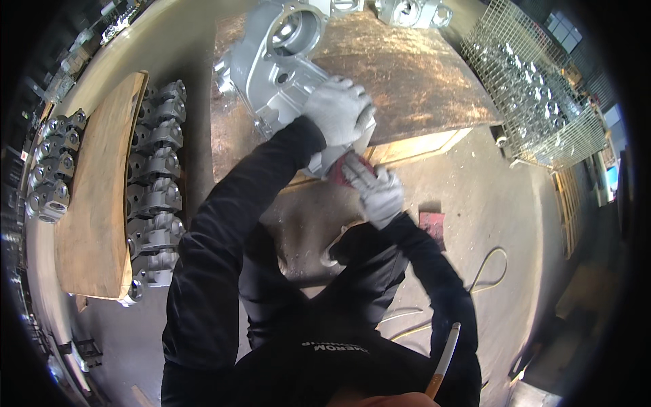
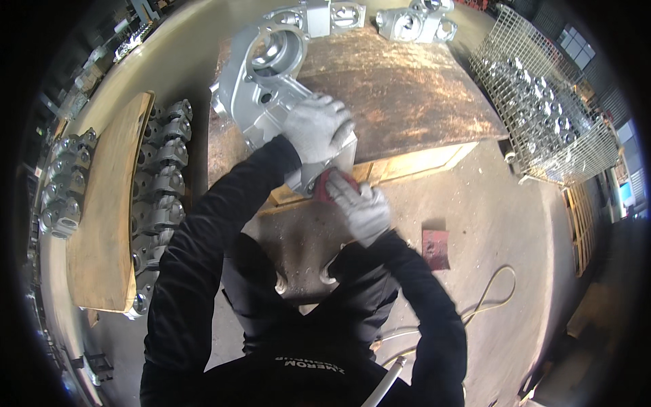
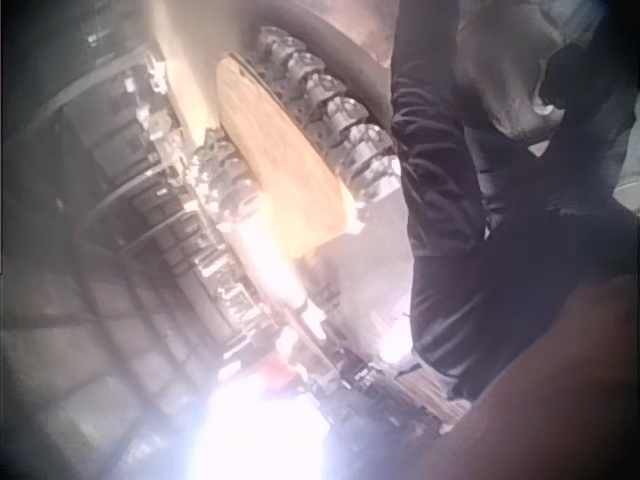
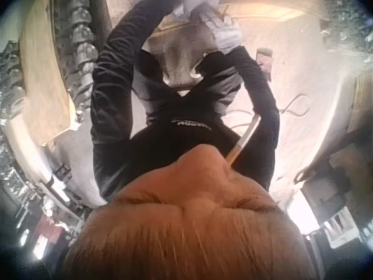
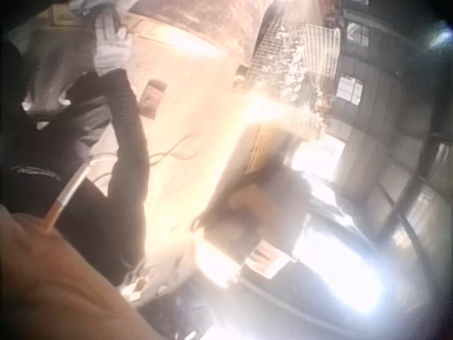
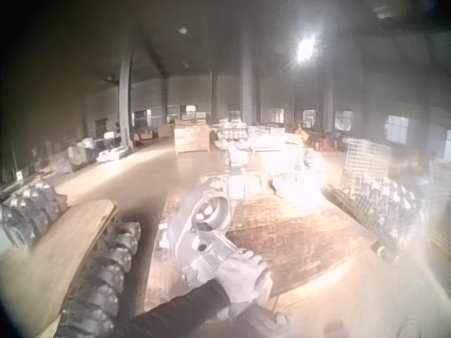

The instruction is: The person kneels on the floor and uses a red sanding block to smooth the surfaces of a silver metal casting. They rotate the part to sand different sides and then use a metal file to deburr edges and holes. The person places the finished part on a wooden pallet with other similar parts.

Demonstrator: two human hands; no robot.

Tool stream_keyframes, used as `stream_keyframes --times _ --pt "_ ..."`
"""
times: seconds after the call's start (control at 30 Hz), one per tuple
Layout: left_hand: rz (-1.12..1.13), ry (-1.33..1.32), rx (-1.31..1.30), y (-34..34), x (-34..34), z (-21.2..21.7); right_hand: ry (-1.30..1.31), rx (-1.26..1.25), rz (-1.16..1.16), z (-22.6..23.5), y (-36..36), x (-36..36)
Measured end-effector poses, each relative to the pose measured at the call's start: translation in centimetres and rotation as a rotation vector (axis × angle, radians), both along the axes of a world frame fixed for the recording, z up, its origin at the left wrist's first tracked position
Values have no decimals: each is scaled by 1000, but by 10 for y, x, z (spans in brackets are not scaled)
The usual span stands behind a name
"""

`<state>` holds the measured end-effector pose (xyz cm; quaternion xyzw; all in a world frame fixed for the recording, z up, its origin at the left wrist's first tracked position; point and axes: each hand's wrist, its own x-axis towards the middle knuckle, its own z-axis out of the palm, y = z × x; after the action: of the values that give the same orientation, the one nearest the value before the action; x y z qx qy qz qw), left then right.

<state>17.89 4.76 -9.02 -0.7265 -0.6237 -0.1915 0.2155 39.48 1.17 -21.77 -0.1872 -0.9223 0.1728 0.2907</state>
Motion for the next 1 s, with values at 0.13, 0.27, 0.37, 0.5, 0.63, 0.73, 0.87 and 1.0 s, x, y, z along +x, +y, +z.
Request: stream_keyframes --times 0.13,0.27,0.37,0.5,0.63,0.73,0.87,1.0 --pt "-23 -50 -46 -2 0 1 391 -784 65 13 6 6" --pt "2 -13 -23 -2 -1 1 582 -1912 77 29 -7 -3" --pt "-2 -36 -41 -1 -1 -3 522 -1113 120 30 -25 -9" --pt "-40 -62 45 -1 -3 -8 9 392 62 46 14 10" --pt "-40 -78 34 -1 -4 -8 -288 634 -32 45 52 12" --pt "-56 -105 9 -2 -2 -4 -223 235 -65 15 22 2" --pt "-117 -368 -45 -15 -7 12 112 -282 44 25 18 32" --pt "230 -210 198 -34 -56 56 619 -539 249 103 69 43"
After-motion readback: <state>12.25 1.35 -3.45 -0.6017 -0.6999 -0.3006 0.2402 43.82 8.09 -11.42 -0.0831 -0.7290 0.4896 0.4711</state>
